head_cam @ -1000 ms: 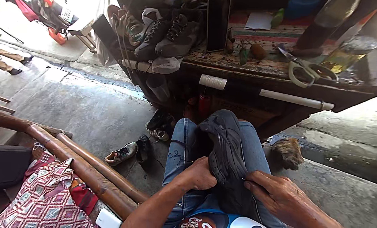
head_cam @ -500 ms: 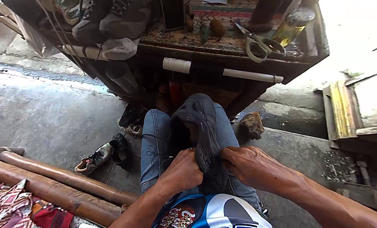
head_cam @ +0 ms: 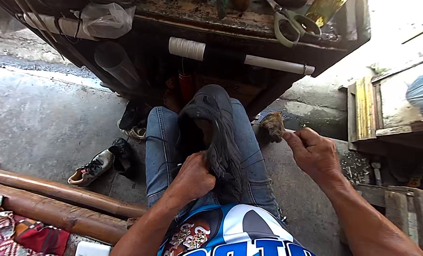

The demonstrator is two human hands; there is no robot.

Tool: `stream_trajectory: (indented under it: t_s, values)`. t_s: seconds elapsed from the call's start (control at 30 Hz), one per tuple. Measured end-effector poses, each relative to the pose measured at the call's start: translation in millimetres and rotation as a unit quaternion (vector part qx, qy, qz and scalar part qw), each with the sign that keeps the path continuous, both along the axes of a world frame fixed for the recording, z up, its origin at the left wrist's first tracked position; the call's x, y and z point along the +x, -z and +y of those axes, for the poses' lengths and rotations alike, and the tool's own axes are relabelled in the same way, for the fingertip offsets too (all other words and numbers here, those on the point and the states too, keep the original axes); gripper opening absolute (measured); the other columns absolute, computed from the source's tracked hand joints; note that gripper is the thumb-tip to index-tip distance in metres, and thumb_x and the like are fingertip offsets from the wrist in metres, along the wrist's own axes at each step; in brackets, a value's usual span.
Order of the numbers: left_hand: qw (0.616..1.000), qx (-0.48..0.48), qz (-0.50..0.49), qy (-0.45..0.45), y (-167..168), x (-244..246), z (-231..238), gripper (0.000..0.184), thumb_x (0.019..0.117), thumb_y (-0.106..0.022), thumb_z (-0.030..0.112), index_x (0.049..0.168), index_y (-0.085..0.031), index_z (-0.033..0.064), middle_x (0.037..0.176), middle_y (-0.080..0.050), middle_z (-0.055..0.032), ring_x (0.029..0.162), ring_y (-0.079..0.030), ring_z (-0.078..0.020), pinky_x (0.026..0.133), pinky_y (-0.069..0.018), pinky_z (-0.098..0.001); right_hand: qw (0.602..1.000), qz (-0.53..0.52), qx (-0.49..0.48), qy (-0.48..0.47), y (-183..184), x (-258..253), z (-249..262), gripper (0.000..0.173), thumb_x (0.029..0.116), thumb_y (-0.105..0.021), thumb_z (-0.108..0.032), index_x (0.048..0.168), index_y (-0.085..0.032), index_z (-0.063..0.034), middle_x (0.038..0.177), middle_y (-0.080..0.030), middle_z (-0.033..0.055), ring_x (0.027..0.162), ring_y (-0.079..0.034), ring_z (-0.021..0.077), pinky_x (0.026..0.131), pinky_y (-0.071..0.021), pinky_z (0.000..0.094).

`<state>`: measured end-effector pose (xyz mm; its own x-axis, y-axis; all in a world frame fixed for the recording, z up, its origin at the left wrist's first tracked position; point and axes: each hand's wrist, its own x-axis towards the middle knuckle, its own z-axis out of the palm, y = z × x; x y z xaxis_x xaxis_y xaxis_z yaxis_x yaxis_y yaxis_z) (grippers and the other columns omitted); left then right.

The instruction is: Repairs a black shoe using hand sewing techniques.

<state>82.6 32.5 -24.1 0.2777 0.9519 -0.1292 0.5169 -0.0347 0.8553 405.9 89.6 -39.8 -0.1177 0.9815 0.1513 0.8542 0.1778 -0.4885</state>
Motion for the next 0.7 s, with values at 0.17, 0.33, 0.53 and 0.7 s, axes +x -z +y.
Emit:
stream_trajectory:
  t_s: [0.17,0.33,0.53,0.7]
  values:
    - [0.988,-0.023,-0.131,-0.078,20,-20,-2,0.035,0.0772,-0.080,0.009,0.110,-0.067,0.0040,0.100,-0.073,0.0034,0.099,-0.068,0.0013,0.094,-0.0559,-0.0218,0.970,0.213,-0.107,-0.039,3,-9,-9,0.030,0.1060,-0.051,-0.037,0.098,-0.068,-0.0140,0.062,-0.052,-0.0078,0.051,-0.049,0.0020,0.049,-0.0436,0.0210]
    - [0.992,0.069,0.017,-0.103,18,-23,-12,0.012,0.0799,-0.069,0.015,0.089,-0.073,0.0103,0.087,-0.074,0.0012,0.089,-0.070,-0.0049,0.083,-0.0571,-0.0316,0.825,0.452,-0.287,-0.181,-10,-33,-22,0.035,0.1075,-0.050,-0.041,0.123,-0.072,-0.0172,0.065,-0.056,-0.0094,0.050,-0.050,0.0007,0.047,-0.0451,0.0177]
    - [0.986,0.126,0.048,-0.102,-21,-81,-16,0.023,0.1002,-0.061,0.025,0.115,-0.076,0.0135,0.110,-0.070,-0.0014,0.093,-0.067,-0.0096,0.078,-0.0597,-0.0314,0.711,0.447,-0.374,-0.394,-12,-39,-21,0.033,0.1083,-0.051,-0.035,0.097,-0.072,-0.0124,0.075,-0.064,-0.0089,0.061,-0.054,-0.0052,0.054,-0.0441,0.0116]
    - [0.944,0.235,-0.073,-0.220,-140,-144,-35,0.024,0.1036,-0.052,0.009,0.122,-0.062,-0.0036,0.126,-0.066,-0.0083,0.117,-0.064,-0.0143,0.099,-0.0523,-0.0287,0.724,0.372,-0.369,-0.449,-13,-37,-17,0.033,0.1084,-0.052,-0.029,0.090,-0.068,-0.0068,0.073,-0.059,-0.0065,0.062,-0.052,-0.0052,0.055,-0.0407,0.0117]
